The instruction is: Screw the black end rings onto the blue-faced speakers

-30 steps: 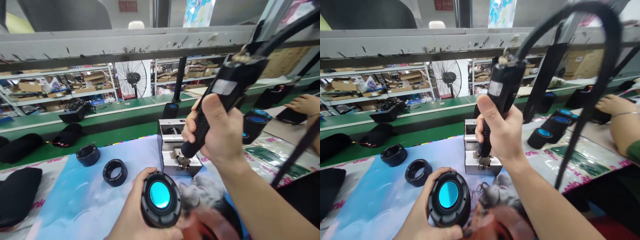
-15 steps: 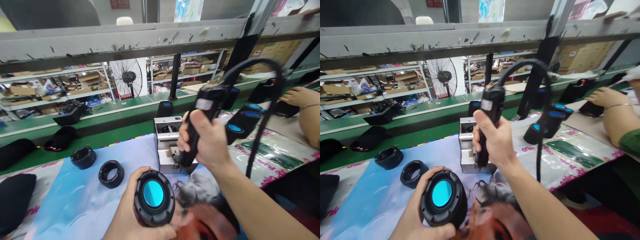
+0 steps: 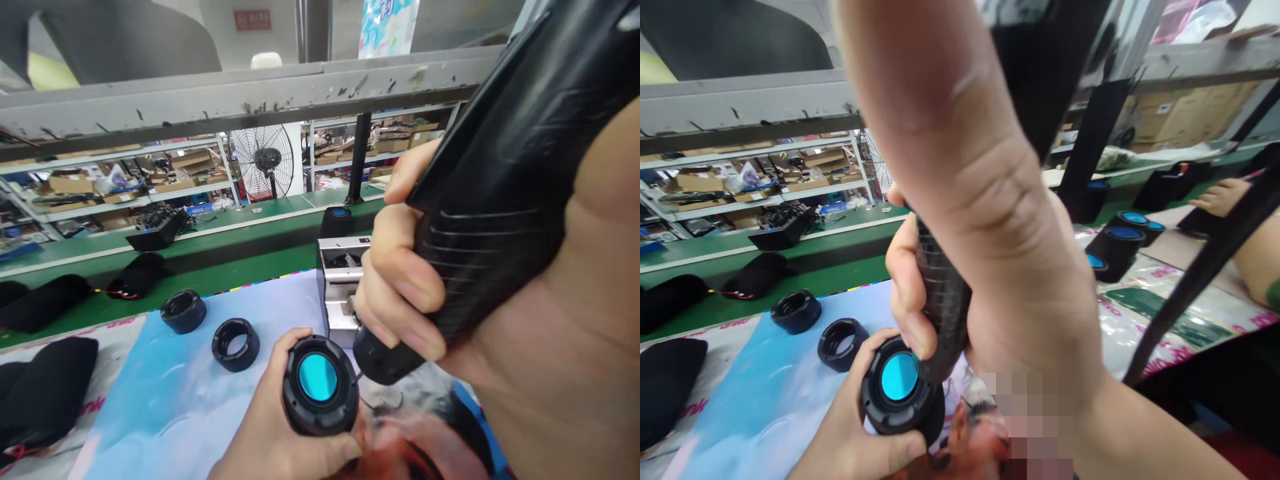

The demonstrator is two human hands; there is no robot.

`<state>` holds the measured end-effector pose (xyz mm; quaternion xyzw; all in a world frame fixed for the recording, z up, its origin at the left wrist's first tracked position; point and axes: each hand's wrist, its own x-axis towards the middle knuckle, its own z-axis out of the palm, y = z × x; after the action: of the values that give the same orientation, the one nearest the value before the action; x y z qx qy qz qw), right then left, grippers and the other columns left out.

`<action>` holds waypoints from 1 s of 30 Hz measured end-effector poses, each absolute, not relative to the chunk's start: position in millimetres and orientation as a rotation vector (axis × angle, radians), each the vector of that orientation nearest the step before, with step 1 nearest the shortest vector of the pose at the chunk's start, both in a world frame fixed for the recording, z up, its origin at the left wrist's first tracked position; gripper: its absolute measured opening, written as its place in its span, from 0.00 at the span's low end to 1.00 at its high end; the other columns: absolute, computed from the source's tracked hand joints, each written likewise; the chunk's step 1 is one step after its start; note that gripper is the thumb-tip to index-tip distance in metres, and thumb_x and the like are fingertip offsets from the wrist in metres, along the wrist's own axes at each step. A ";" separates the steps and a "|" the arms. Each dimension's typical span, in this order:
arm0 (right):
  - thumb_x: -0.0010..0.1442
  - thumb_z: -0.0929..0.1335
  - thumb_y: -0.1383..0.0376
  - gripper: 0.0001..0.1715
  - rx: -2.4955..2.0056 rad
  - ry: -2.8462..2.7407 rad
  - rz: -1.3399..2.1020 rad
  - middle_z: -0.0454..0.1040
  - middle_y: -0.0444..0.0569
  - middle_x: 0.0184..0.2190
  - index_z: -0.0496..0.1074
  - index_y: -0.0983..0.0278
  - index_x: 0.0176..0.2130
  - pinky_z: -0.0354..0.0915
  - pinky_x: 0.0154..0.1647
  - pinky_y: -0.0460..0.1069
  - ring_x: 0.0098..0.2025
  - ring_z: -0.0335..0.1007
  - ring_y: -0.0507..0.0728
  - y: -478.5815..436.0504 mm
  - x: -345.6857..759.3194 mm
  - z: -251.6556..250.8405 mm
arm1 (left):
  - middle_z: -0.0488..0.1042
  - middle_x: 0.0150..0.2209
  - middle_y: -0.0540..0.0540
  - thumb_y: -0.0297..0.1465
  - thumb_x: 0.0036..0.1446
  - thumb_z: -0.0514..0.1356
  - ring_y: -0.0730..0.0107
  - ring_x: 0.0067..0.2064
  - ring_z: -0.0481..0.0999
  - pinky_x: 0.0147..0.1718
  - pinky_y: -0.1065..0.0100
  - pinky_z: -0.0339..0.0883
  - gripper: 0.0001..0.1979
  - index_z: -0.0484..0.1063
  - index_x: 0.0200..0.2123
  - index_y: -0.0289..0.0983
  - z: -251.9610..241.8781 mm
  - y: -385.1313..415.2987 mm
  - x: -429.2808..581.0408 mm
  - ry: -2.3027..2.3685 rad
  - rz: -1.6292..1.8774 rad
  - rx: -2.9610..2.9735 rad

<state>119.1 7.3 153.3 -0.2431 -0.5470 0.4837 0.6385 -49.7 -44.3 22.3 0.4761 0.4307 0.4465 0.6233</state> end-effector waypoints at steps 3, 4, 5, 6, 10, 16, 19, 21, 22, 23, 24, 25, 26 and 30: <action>0.54 0.79 0.35 0.27 -0.362 -1.261 1.303 0.70 0.40 0.16 0.83 0.53 0.36 0.60 0.09 0.48 0.10 0.61 0.54 4.2 116.2 146.4 | 0.86 0.45 0.43 0.41 0.40 0.84 0.42 0.51 0.87 0.43 0.55 0.82 0.48 0.65 0.61 0.46 20.0 -44.3 -50.1 0.976 1.040 1.105; 0.55 0.79 0.36 0.26 -0.359 -1.286 1.342 0.68 0.40 0.15 0.84 0.53 0.37 0.58 0.10 0.47 0.12 0.61 0.54 3.2 114.8 143.9 | 0.85 0.47 0.42 0.40 0.40 0.84 0.42 0.53 0.86 0.45 0.55 0.81 0.46 0.67 0.59 0.45 19.4 -44.0 -50.5 0.971 1.051 1.136; 0.56 0.79 0.38 0.24 -0.384 -1.307 1.390 0.65 0.40 0.14 0.85 0.52 0.37 0.56 0.10 0.47 0.12 0.59 0.54 2.1 113.2 141.8 | 0.85 0.49 0.42 0.40 0.41 0.84 0.42 0.55 0.85 0.47 0.56 0.80 0.43 0.69 0.57 0.44 19.0 -43.7 -51.1 0.967 1.055 1.169; 0.57 0.79 0.39 0.22 -0.416 -1.325 1.445 0.63 0.40 0.14 0.85 0.52 0.37 0.53 0.10 0.47 0.13 0.57 0.53 1.2 111.5 140.1 | 0.85 0.49 0.43 0.39 0.42 0.84 0.44 0.54 0.85 0.47 0.57 0.80 0.40 0.70 0.55 0.43 18.7 -43.4 -51.7 0.966 1.053 1.194; 0.50 0.84 0.46 0.24 -0.398 -1.373 1.517 0.81 0.44 0.31 0.87 0.53 0.44 0.50 0.12 0.47 0.16 0.57 0.48 0.4 105.3 137.5 | 0.85 0.48 0.45 0.37 0.43 0.84 0.52 0.49 0.86 0.46 0.61 0.79 0.39 0.70 0.54 0.42 19.0 -43.3 -53.6 0.984 1.042 1.172; 0.54 0.84 0.49 0.15 -0.432 -1.331 1.448 0.65 0.38 0.16 0.84 0.53 0.30 0.51 0.08 0.46 0.11 0.56 0.51 7.5 99.3 135.1 | 0.85 0.52 0.43 0.37 0.43 0.84 0.49 0.51 0.86 0.46 0.60 0.79 0.37 0.73 0.55 0.42 20.5 -42.8 -56.7 0.937 1.026 1.188; 0.54 0.84 0.49 0.17 -0.468 -1.336 1.397 0.67 0.38 0.16 0.82 0.56 0.31 0.56 0.09 0.45 0.12 0.59 0.51 8.6 98.1 133.0 | 0.85 0.54 0.41 0.38 0.43 0.85 0.43 0.57 0.85 0.48 0.58 0.81 0.37 0.75 0.54 0.43 21.5 -42.2 -58.1 0.947 0.975 1.177; 0.54 0.83 0.52 0.16 -0.478 -1.337 1.395 0.67 0.38 0.17 0.82 0.57 0.34 0.57 0.10 0.45 0.12 0.59 0.51 7.7 98.5 132.5 | 0.86 0.51 0.42 0.38 0.45 0.84 0.46 0.54 0.87 0.47 0.58 0.81 0.36 0.74 0.54 0.43 21.8 -41.9 -58.4 0.921 0.956 1.185; 0.55 0.82 0.53 0.14 -0.478 -1.347 1.406 0.66 0.38 0.17 0.82 0.57 0.34 0.55 0.10 0.46 0.12 0.58 0.50 7.1 99.1 132.4 | 0.86 0.49 0.43 0.37 0.46 0.84 0.49 0.50 0.88 0.47 0.58 0.81 0.35 0.73 0.54 0.43 21.7 -41.7 -58.3 0.898 0.959 1.191; 0.57 0.80 0.54 0.11 -0.474 -1.360 1.421 0.64 0.38 0.18 0.83 0.58 0.34 0.54 0.10 0.46 0.12 0.57 0.50 6.5 100.0 132.5 | 0.86 0.47 0.44 0.37 0.47 0.83 0.52 0.46 0.88 0.46 0.59 0.81 0.35 0.71 0.54 0.43 21.5 -41.5 -58.1 0.876 0.962 1.192; 0.58 0.78 0.55 0.10 -0.471 -1.378 1.436 0.62 0.38 0.18 0.82 0.58 0.33 0.52 0.11 0.47 0.12 0.55 0.50 6.0 100.9 132.4 | 0.86 0.45 0.45 0.36 0.48 0.82 0.55 0.43 0.88 0.44 0.60 0.81 0.35 0.70 0.54 0.43 21.2 -41.4 -57.8 0.858 0.966 1.190; 0.59 0.77 0.55 0.11 -0.468 -1.390 1.445 0.60 0.39 0.18 0.81 0.59 0.31 0.51 0.11 0.48 0.12 0.54 0.49 5.5 101.9 132.3 | 0.86 0.43 0.46 0.36 0.49 0.82 0.58 0.41 0.87 0.43 0.61 0.80 0.35 0.69 0.55 0.43 20.9 -41.3 -57.5 0.852 0.976 1.186; 0.59 0.76 0.54 0.14 -0.466 -1.396 1.450 0.58 0.39 0.18 0.79 0.60 0.28 0.49 0.12 0.48 0.13 0.53 0.49 5.2 102.8 131.9 | 0.86 0.43 0.47 0.36 0.48 0.82 0.59 0.40 0.87 0.42 0.62 0.79 0.36 0.69 0.56 0.43 20.7 -41.2 -57.2 0.856 0.988 1.185; 0.62 0.76 0.44 0.24 -0.451 -1.423 1.455 0.57 0.41 0.18 0.81 0.59 0.30 0.48 0.13 0.50 0.14 0.53 0.50 4.2 105.5 129.4 | 0.85 0.44 0.47 0.34 0.44 0.84 0.58 0.42 0.86 0.43 0.63 0.78 0.36 0.70 0.52 0.42 20.2 -41.5 -56.5 0.879 1.024 1.168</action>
<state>105.5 4.2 129.4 -0.1866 -0.5894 0.6029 0.5043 -56.5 -41.5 20.2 0.5097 0.3835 0.4465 0.6275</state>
